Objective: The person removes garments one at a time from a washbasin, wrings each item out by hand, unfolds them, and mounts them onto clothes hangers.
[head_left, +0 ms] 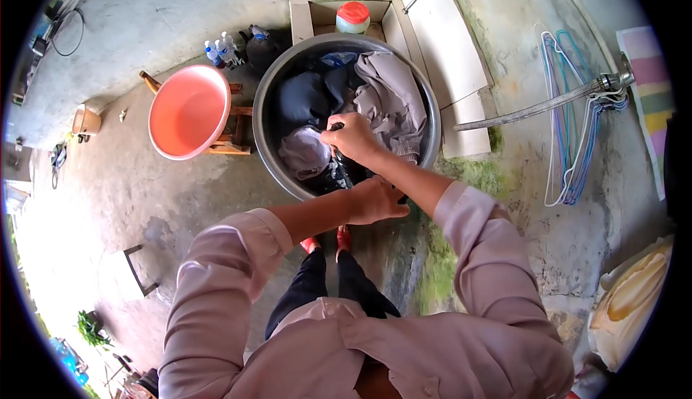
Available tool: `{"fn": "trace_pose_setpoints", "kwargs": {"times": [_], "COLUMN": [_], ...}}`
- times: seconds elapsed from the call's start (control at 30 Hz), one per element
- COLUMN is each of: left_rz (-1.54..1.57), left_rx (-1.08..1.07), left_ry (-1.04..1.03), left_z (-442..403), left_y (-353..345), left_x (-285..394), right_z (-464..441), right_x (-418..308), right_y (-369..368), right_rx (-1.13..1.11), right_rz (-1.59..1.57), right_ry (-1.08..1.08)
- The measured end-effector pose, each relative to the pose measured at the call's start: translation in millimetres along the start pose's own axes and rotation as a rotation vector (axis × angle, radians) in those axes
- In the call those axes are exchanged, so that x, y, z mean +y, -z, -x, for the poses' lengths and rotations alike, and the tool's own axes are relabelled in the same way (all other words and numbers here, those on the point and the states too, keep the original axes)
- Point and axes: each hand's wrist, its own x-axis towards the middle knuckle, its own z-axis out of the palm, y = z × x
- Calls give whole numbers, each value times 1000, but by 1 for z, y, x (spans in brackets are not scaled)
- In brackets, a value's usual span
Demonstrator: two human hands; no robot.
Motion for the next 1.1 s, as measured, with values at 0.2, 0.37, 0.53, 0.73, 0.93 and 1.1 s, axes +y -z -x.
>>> {"fn": "trace_pose_setpoints", "kwargs": {"times": [0.2, 0.37, 0.53, 0.73, 0.93, 1.1], "left_rz": [32, 61, 97, 493, 1468, 1611], "left_rx": [-478, -304, -259, 404, 1181, 1175], "left_ry": [160, 203, 135, 432, 914, 698], "left_z": [-3, 6, 20, 42, 77, 96], "left_y": [-47, -87, -80, 24, 65, 69], "left_x": [-24, -36, -1, 40, 41, 69], "right_z": [-6, -8, 10, 57, 115, 120], "right_x": [62, 99, 116, 152, 98, 75], "right_y": [-29, -35, -21, 14, 15, 43], "right_rx": [250, 514, 422, 10, -109, -258], "right_rz": [-401, -996, -972, -996, -537, 133], "right_ry": [-123, -266, -511, -667, -381, -187]}}
